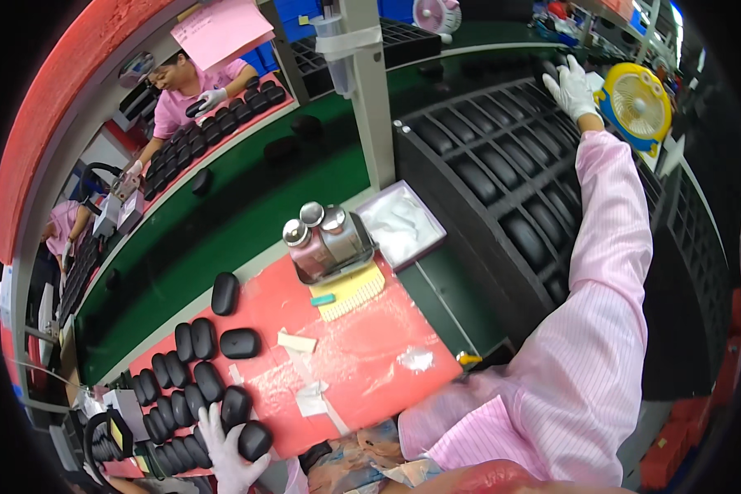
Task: Inspecting and cleaning earbud charging cases on an electronics factory assembly line.
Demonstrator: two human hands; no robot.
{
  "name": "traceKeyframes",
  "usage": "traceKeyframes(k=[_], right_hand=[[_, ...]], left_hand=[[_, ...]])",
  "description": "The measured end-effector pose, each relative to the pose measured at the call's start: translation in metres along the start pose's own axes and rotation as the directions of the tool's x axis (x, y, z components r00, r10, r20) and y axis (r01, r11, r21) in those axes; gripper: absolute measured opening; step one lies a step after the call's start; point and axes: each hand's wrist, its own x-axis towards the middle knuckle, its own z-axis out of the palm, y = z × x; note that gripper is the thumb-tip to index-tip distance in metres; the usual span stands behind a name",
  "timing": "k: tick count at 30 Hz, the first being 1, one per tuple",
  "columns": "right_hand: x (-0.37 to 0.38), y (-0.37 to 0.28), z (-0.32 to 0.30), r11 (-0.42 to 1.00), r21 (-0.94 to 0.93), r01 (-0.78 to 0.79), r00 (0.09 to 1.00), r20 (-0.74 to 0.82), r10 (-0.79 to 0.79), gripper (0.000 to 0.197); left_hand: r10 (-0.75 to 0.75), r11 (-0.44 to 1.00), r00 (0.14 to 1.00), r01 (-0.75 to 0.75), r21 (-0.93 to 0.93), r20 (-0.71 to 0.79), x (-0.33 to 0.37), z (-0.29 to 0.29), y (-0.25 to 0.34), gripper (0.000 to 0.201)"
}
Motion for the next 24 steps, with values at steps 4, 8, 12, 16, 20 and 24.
traceKeyframes(k=[4,8,12,16,20,24], right_hand=[[0.0,-0.016,0.038,0.997,0.081,0.014,0.892,0.449,-0.049,0.058],[0.006,-0.035,0.067,0.876,0.456,-0.159,0.946,0.324,0.004,0.052],[-0.011,-0.011,0.071,0.894,0.427,-0.135,0.937,0.35,-0.026,0.043],[-0.029,-0.081,-0.018,0.749,0.661,0.043,0.999,-0.008,-0.05,0.036],[-0.102,-0.247,-0.26,0.201,0.972,0.119,0.756,0.043,-0.653,0.032],[-0.201,-0.33,-0.383,-0.108,0.982,0.152,0.489,-0.17,-0.855,0.068]], left_hand=[[-0.054,0.975,0.997,0.039,-0.22,-0.063,-0.004,-0.01,-0.003,0.083],[-0.481,0.651,0.819,0.094,-0.753,-0.314,0.011,0.021,0.012,0.083],[-0.453,0.408,0.845,-0.087,-0.909,-0.284,0.055,0.012,0.036,0.063],[-0.402,-0.103,0.905,-0.194,-0.976,-0.138,0.063,0.025,0.043,0.062],[-0.238,-0.538,0.971,-0.146,-0.83,-0.016,0.069,0.018,0.075,0.058],[-0.132,-0.55,0.991,-0.093,-0.83,-0.024,0.044,0.018,0.083,0.056]])
